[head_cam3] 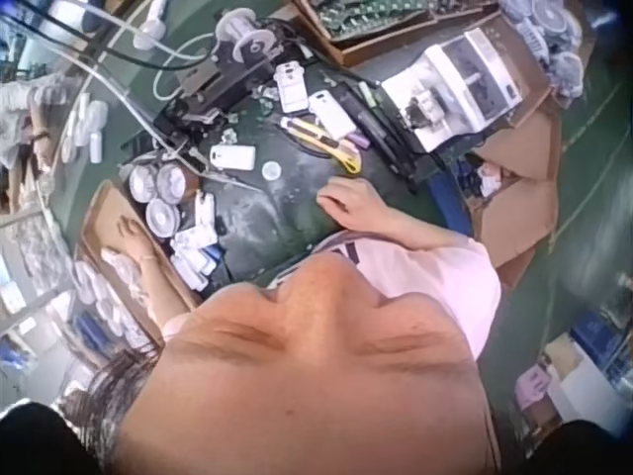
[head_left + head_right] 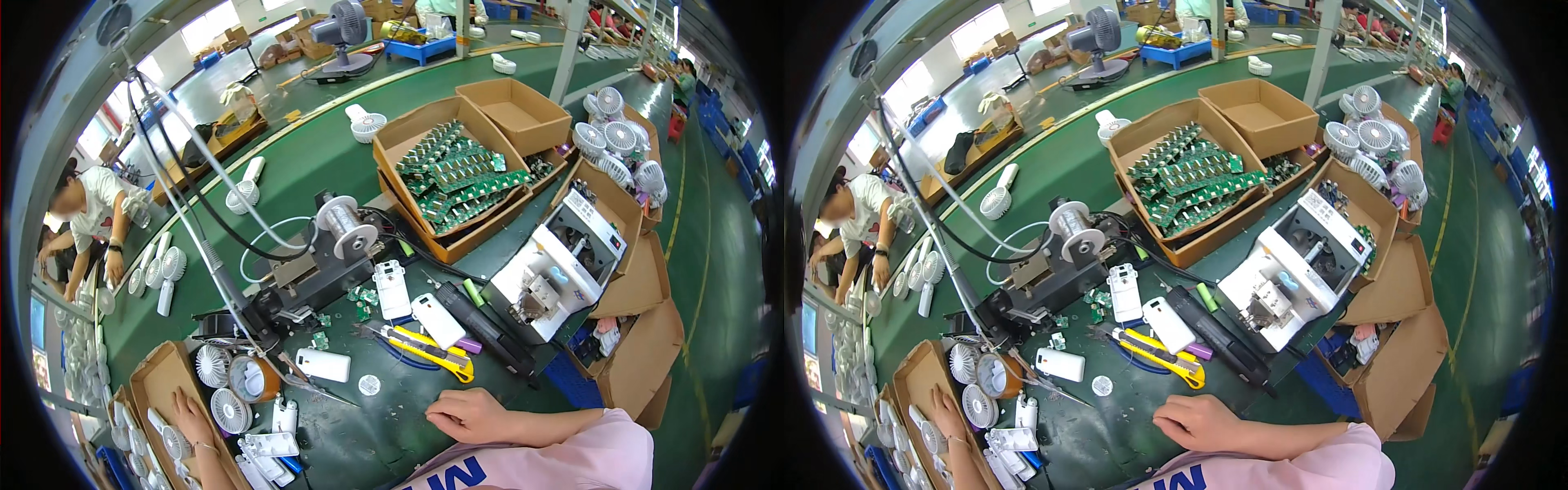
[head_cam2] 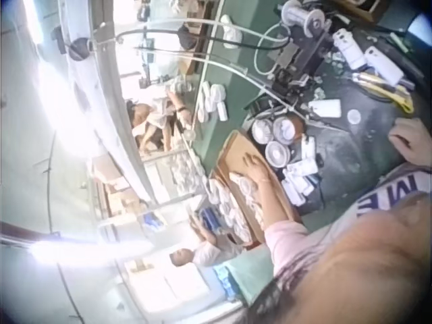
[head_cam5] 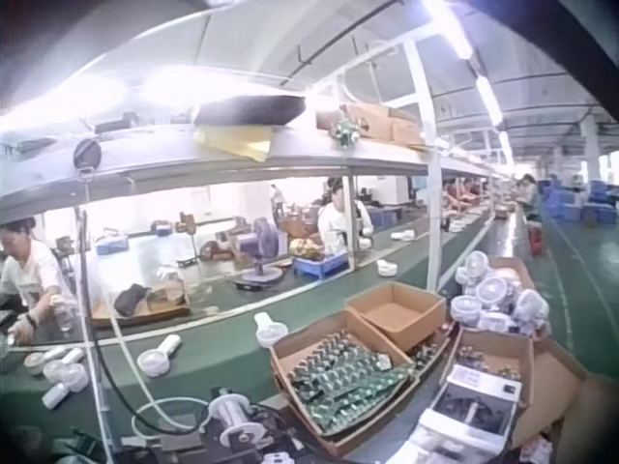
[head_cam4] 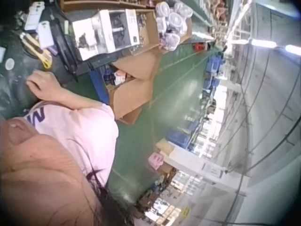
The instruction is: The person assembles portable mini fans by inserting batteries into the handle casings, attaching fan heads and covers by hand, and securing the parts with an electric screwdriver.
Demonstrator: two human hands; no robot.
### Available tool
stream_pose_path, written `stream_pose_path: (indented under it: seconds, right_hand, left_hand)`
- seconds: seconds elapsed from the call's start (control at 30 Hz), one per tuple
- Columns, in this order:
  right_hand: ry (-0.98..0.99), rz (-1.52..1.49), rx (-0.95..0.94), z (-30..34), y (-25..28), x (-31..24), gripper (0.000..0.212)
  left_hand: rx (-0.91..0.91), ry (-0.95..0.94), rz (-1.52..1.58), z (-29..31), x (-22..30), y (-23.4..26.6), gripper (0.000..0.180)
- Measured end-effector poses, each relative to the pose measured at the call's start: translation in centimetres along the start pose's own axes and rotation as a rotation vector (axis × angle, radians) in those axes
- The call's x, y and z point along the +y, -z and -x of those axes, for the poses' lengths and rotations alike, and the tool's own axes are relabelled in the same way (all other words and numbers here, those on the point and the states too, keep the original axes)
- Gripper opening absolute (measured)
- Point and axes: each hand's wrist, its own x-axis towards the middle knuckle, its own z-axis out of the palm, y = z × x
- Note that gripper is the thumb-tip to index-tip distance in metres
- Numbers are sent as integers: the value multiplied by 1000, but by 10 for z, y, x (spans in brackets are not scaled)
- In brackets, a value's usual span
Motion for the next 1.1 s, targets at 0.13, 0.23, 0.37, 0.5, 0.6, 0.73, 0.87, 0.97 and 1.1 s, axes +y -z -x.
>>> stream_pose_path:
  seconds: [0.13, 0.23, 0.37, 0.5, 0.6, 0.73, 0.87, 0.97, 1.1]
  right_hand:
    - [54, 19, 56, -4, -9, 2, 4]
    - [91, 66, 37, -9, -12, 1, 4]
    - [-2, 115, -26, -8, -11, -7, 4]
    - [-16, 132, 35, -6, -11, -7, 3]
    - [16, 119, 62, -2, -11, -6, 2]
    - [12, 96, 16, -3, -17, -5, 2]
    - [-1, 164, 2, -9, -18, -5, 2]
    - [-36, 183, 30, -5, -16, -13, 4]
    - [-73, 172, -12, -7, -22, -6, 7]
  left_hand:
    - [31, 24, -22, 3, 6, 4, 36]
    - [79, 80, -102, 10, 3, 6, 32]
    - [68, 150, -190, 10, 9, 4, 29]
    - [107, 28, -121, 4, 16, 11, 31]
    - [59, 31, -426, 4, 28, 47, 41]
    - [253, 274, -612, 10, 5, 111, 44]
    - [-11, 425, -471, 19, -130, 97, 52]
    - [126, 364, 160, 62, -110, 43, 58]
    - [110, 246, 320, 69, -99, 53, 54]
